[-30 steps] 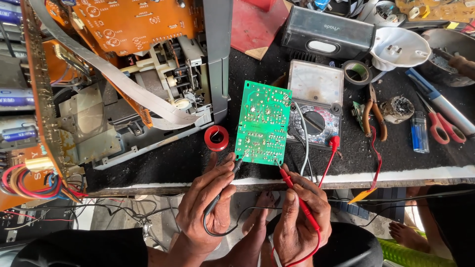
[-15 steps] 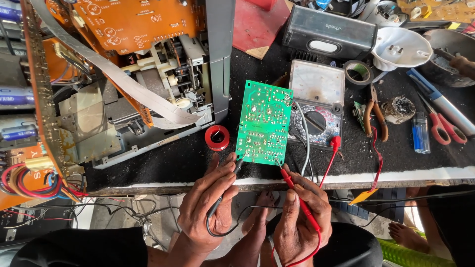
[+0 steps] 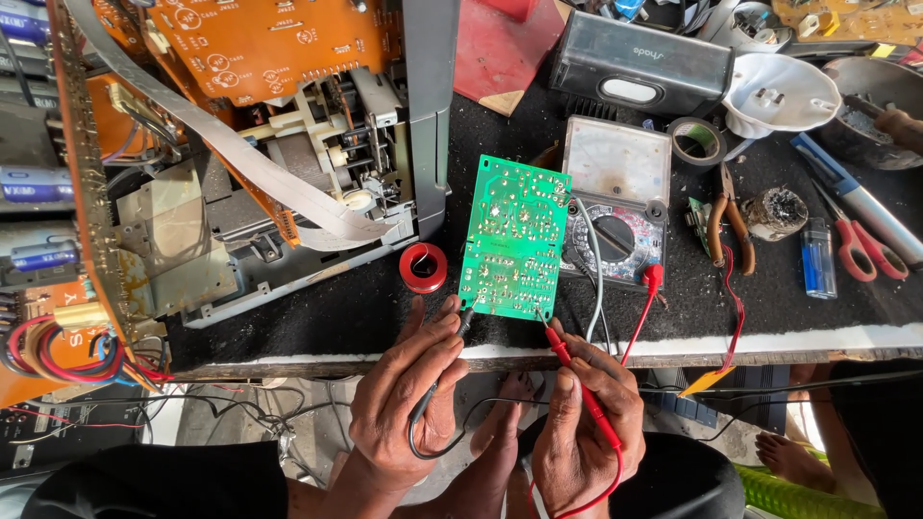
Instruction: The person uses a multimeter to test a green circuit board. They hold the red and black probes against various points on the board to check for continuity or voltage.
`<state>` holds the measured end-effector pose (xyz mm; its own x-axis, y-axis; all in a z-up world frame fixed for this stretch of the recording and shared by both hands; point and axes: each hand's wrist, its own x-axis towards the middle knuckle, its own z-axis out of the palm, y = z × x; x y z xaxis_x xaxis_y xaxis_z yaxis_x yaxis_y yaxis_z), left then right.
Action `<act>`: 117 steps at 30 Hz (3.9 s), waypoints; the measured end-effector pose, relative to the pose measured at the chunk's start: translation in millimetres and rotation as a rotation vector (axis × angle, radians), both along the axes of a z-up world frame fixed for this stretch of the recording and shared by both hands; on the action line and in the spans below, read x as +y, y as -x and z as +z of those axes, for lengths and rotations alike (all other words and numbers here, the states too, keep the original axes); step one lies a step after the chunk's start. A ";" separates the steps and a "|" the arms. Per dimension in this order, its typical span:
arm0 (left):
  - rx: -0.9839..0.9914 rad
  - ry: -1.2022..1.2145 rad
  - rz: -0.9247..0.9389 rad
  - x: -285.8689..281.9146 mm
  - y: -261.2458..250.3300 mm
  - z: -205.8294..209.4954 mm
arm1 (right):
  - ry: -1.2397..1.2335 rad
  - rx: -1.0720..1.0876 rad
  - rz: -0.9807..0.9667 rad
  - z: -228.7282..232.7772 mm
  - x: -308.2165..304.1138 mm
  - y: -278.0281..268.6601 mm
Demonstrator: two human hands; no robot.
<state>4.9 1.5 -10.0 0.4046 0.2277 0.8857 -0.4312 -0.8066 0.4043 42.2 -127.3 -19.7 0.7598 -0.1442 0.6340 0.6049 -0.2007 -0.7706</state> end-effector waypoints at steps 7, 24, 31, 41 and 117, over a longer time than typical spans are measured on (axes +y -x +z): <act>-0.016 -0.003 -0.012 0.6 -3.3 3.0 | -0.055 -0.013 0.038 2.2 3.0 -1.4; -0.049 0.011 0.039 -0.6 -10.0 1.6 | -0.112 0.027 -0.108 15.3 16.8 4.5; -0.063 -0.005 0.023 1.9 -10.5 -1.3 | -0.094 -0.058 -0.076 14.6 18.4 3.8; -0.050 0.001 0.008 1.7 -10.0 -3.0 | -0.078 -0.106 -0.054 27.5 15.4 2.1; -0.053 -0.006 0.039 -0.7 -10.9 4.0 | 0.110 -0.131 0.148 30.9 11.1 -10.7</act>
<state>15.8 0.7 -6.0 0.3482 0.2366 0.9071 -0.4204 -0.8254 0.3767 52.9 -116.2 11.2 0.6776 0.0384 0.7345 0.7276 -0.1808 -0.6618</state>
